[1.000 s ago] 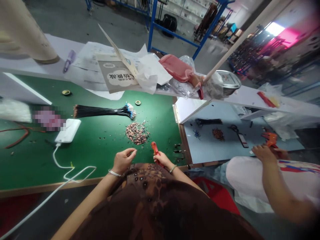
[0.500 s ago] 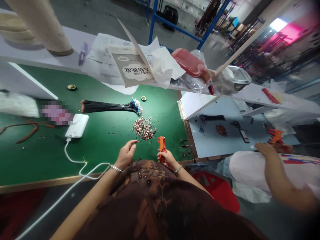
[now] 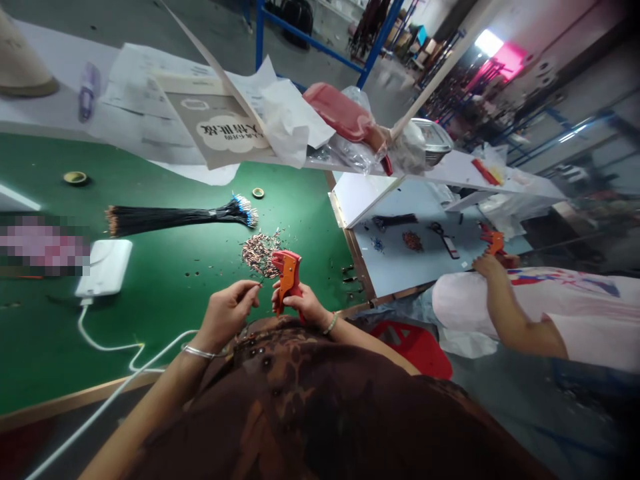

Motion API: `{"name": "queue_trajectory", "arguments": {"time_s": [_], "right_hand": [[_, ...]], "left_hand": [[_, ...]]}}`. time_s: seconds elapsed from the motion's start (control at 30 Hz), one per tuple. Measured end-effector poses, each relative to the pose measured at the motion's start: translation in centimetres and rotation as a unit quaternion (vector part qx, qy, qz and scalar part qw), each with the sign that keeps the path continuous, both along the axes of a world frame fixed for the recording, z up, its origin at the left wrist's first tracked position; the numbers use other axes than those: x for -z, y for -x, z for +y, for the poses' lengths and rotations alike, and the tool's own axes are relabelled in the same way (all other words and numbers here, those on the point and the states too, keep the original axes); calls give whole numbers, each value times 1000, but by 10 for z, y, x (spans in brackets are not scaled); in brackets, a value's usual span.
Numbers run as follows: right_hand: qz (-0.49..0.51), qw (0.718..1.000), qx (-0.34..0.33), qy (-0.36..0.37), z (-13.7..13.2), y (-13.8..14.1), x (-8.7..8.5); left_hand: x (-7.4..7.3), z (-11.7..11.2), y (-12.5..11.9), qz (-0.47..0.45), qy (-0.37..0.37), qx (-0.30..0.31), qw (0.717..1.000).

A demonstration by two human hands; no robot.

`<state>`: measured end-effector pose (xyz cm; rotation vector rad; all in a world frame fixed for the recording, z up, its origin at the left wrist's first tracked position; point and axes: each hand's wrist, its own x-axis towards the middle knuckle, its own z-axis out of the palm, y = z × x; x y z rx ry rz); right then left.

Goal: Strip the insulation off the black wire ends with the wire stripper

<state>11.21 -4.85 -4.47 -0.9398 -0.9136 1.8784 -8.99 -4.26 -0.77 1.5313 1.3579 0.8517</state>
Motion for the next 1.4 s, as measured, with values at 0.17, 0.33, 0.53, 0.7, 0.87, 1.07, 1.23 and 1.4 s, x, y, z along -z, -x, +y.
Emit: {"name": "queue_trajectory", "arguments": {"time_s": [0.17,0.33,0.53,0.7,0.87,1.07,1.23,1.4], "right_hand": [[-11,1000,-17,-4,-1,-5,4],[-11,999,-25,-16,1,-6,2],[-15,1000,-9,-20,3,-7,2],[-34,999,-8,-2,1,-8,6],[-63,998,-17,-6,0,-8,6],[-72,997,-3,-11,-1,-5,9],[-103,995,16,-7,-5,-3,17],[-169,985,22,-13,-7,-3,24]], "left_hand": [[6,2,-5,16,-8,19,1000],[2,10,-10,32,-20,42,998],[-4,15,-21,55,-37,80,995],[3,16,-25,54,-33,102,993],[6,17,-25,49,-17,122,991],[4,18,-24,45,-12,135,990],[5,17,-25,36,6,143,989],[13,17,-25,36,15,138,990]]}}
